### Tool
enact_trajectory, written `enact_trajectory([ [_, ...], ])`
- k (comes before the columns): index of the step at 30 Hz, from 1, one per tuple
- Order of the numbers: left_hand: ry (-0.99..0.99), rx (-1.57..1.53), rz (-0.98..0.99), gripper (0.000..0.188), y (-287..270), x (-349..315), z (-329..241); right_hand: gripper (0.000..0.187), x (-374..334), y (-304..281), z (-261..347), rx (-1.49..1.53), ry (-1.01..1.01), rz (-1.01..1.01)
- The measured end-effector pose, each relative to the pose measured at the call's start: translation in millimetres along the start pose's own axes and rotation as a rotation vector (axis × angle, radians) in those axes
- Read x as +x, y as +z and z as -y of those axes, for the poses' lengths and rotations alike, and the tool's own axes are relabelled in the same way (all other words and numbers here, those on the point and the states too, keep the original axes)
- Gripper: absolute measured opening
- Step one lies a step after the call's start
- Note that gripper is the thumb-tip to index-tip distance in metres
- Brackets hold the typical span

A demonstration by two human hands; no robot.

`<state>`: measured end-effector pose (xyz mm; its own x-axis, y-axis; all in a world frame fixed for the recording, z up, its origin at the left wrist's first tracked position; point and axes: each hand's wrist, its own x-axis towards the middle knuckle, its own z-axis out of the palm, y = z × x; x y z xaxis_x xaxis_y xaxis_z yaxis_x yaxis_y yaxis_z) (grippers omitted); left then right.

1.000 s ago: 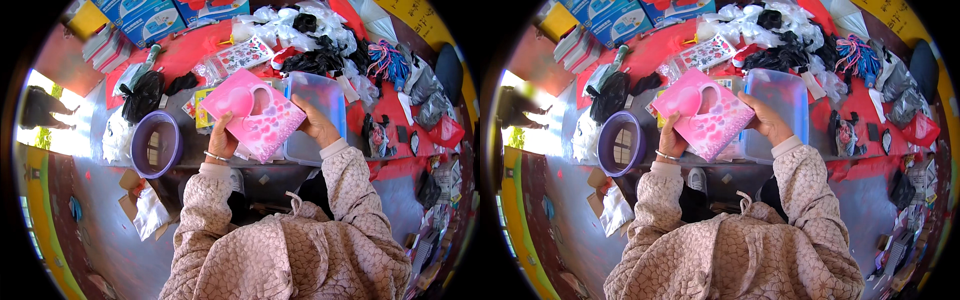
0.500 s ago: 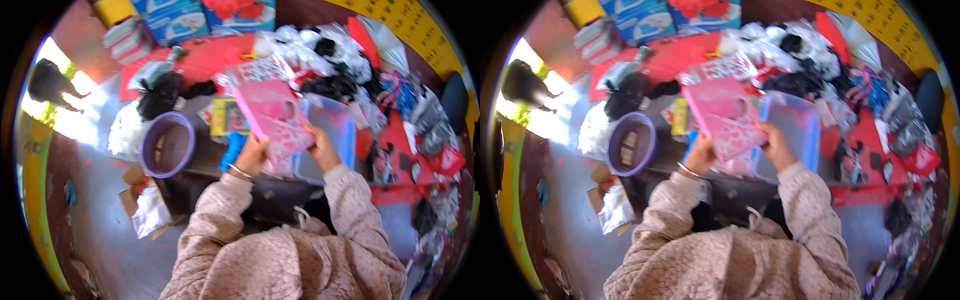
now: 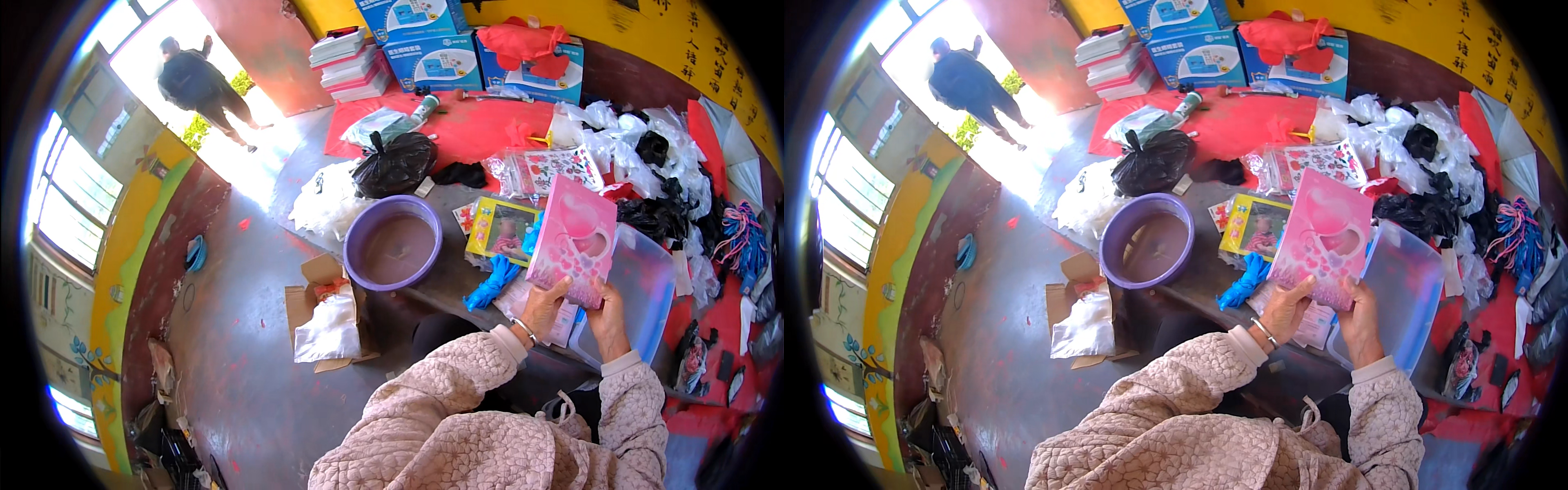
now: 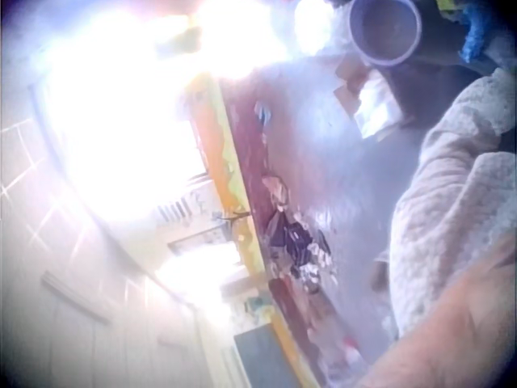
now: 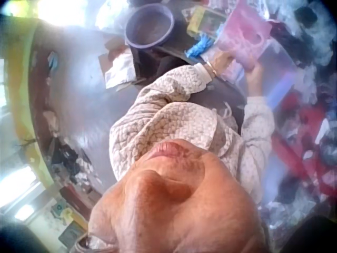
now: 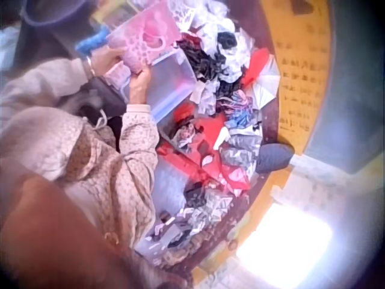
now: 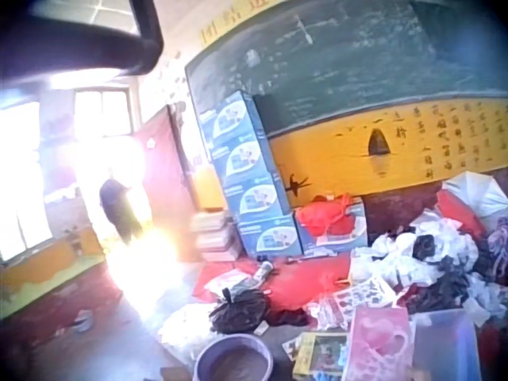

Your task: The person organizes small items on a cluttered table. They repeatedly pick up small boxes and plastic-wrapped items, wipe them with a cloth, and place them into a clear plastic container. The person also handles a pink patterned item and a small plastic bag during the process.

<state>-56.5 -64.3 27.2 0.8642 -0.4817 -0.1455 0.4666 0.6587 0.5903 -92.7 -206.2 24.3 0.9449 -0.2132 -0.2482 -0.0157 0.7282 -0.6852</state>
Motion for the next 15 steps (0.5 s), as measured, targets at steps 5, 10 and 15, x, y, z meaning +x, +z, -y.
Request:
enact_trajectory([
  [5, -0.030, -0.136, -0.007, 0.032, -4, 4, -5, 0.035, 2, 2, -12, -0.122, -0.080, 0.002],
  [10, -0.031, -0.248, 0.017, 0.020, -7, 4, -30, 0.031, -9, 25, 2, -0.037, -0.014, 0.115],
  [15, 0.168, -0.011, 0.095, 0.040, -9, 11, -58, 0.025, 11, -28, 29, -0.247, 0.277, -0.171],
])
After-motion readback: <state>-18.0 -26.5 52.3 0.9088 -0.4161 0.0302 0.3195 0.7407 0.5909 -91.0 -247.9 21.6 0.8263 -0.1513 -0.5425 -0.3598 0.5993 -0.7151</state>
